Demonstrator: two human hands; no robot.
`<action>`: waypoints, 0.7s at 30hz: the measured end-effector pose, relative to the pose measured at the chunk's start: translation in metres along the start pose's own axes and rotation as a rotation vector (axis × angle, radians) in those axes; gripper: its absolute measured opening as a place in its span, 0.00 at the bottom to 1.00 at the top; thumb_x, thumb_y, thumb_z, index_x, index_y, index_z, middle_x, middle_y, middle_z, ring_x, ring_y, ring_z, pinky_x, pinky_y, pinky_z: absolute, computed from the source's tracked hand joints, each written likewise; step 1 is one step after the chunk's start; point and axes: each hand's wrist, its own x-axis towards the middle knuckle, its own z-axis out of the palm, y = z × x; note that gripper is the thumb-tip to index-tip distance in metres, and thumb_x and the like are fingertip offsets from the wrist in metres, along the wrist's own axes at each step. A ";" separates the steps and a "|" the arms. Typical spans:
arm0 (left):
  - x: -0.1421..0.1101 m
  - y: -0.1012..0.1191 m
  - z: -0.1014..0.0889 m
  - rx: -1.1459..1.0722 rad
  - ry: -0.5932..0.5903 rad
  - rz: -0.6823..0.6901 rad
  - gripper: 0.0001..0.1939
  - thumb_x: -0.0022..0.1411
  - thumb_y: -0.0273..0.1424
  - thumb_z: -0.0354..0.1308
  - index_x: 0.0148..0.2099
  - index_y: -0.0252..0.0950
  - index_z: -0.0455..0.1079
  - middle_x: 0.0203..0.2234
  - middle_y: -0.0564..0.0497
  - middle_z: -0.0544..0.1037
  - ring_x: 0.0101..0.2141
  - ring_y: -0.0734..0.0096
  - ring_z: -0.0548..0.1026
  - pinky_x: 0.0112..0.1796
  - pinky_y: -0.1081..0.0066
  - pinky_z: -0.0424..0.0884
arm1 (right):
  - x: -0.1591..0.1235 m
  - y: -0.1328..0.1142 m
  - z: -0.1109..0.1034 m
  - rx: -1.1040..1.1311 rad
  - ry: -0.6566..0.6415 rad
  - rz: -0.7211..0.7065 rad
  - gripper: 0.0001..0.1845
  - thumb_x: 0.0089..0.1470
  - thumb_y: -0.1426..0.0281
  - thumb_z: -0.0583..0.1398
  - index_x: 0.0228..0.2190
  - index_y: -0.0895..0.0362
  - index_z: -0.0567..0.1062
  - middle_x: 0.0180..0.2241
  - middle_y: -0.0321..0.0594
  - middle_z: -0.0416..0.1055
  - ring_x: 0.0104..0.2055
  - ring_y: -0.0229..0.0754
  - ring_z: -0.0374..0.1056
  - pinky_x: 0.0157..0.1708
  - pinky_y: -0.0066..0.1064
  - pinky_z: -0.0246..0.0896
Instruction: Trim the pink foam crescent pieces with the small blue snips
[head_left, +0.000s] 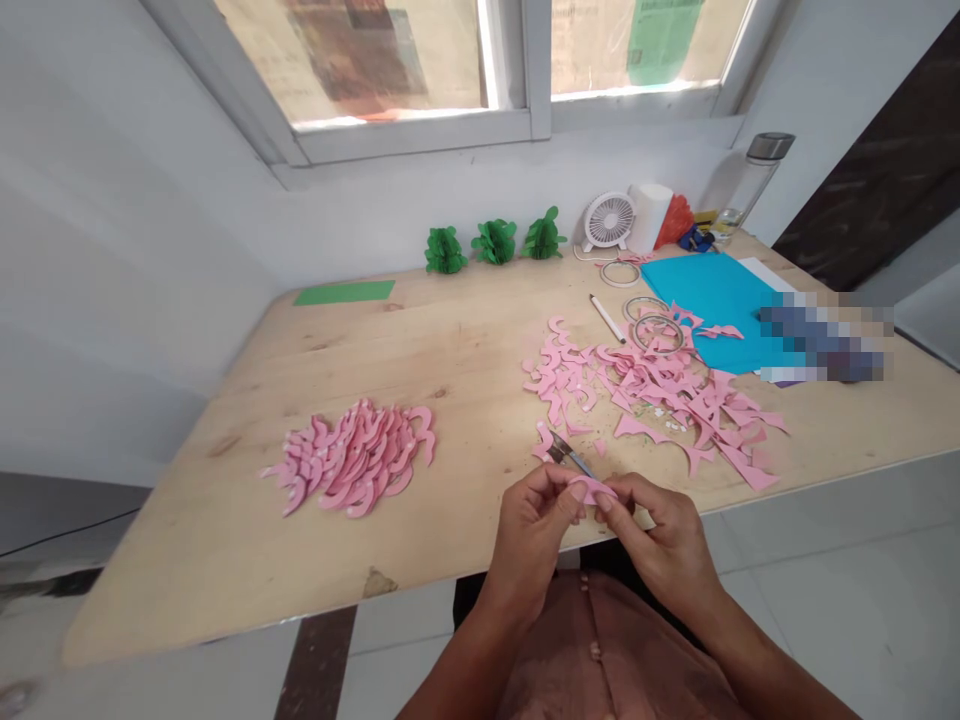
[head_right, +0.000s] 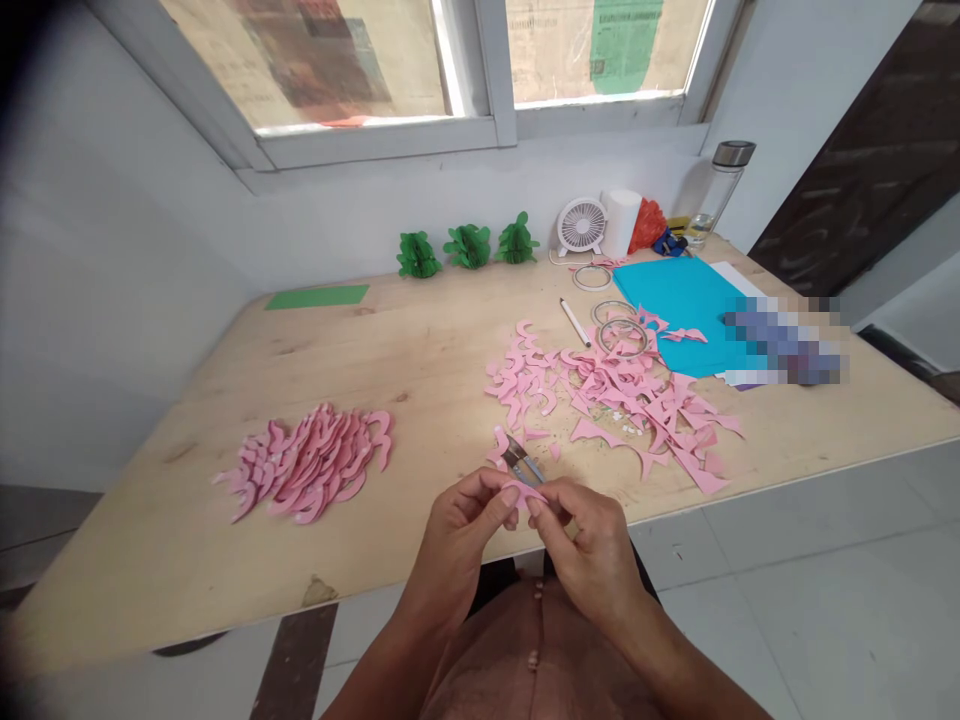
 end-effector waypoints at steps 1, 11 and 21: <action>0.000 0.000 -0.001 0.037 -0.009 0.017 0.07 0.57 0.32 0.59 0.29 0.33 0.72 0.22 0.52 0.73 0.27 0.73 0.68 0.33 0.73 0.65 | 0.000 0.000 0.000 0.001 0.006 0.002 0.10 0.55 0.65 0.58 0.25 0.55 0.75 0.22 0.37 0.71 0.26 0.40 0.65 0.28 0.29 0.57; -0.004 0.002 -0.013 0.163 -0.161 0.069 0.07 0.58 0.32 0.58 0.32 0.33 0.73 0.24 0.50 0.74 0.27 0.71 0.69 0.32 0.72 0.66 | -0.004 0.008 -0.004 0.211 -0.138 0.176 0.15 0.56 0.60 0.58 0.25 0.56 0.75 0.21 0.37 0.71 0.24 0.37 0.64 0.26 0.28 0.57; -0.011 0.007 -0.020 0.421 -0.261 0.243 0.09 0.63 0.29 0.53 0.35 0.36 0.75 0.27 0.49 0.78 0.29 0.69 0.73 0.35 0.71 0.66 | 0.000 0.004 -0.014 0.445 -0.343 0.232 0.22 0.59 0.56 0.52 0.26 0.58 0.74 0.24 0.38 0.70 0.27 0.37 0.64 0.28 0.29 0.57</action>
